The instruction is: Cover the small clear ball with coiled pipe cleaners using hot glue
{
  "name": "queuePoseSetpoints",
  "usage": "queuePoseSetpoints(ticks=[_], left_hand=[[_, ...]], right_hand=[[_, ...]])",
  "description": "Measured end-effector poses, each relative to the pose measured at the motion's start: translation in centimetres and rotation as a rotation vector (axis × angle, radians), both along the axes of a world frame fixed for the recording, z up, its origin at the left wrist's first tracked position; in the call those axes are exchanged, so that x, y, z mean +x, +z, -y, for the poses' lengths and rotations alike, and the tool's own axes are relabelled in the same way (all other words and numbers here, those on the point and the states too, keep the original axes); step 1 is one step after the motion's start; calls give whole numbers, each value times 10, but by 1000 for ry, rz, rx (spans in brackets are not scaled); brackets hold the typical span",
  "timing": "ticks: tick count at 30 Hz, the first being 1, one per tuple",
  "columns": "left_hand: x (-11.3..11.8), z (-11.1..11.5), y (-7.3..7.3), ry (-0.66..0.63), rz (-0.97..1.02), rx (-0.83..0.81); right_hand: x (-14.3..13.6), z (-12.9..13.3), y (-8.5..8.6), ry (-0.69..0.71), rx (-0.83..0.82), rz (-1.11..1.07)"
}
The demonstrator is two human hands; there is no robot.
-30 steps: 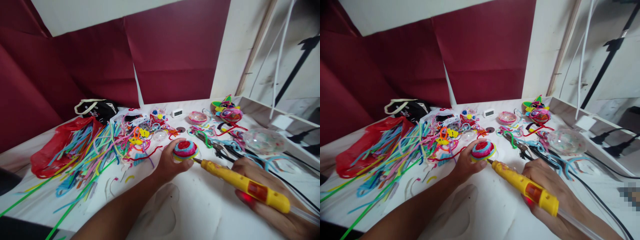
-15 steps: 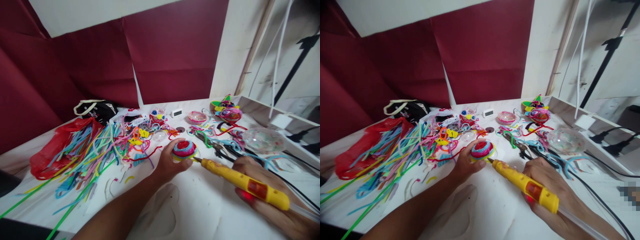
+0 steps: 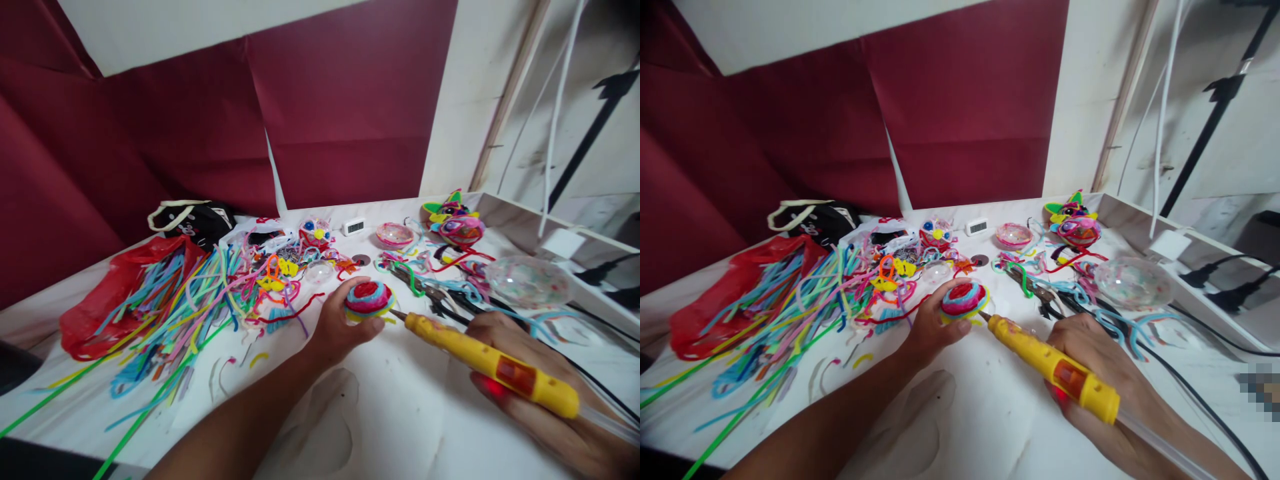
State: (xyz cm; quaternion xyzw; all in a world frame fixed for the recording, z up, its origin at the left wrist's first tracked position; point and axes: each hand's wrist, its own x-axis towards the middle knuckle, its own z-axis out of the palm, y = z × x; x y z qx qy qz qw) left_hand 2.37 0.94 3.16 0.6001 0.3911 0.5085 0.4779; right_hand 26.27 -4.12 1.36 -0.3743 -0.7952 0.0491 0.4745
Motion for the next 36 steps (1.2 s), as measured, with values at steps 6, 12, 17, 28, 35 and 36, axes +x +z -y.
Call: queuePoseSetpoints(ticks=[6,12,17,28,35,36], left_hand=[[0,0,0,-2,16,-1],[0,0,0,2,17,-16],[1,1,0,-3,53,-51],[-3,-4,-5,82,134,-90],[-3,-1,2,140,61,12],[-3,0,3,140,58,16]], right_hand=[[-1,-1,-4,-31,-22,-14],[5,-8,-9,9,87,41],[18,-21,-8,143,238,175],[18,-19,-17,-132,140,388],[-7,-15,-31,-91,70,650],[-9,-15,-35,-81,37,676]])
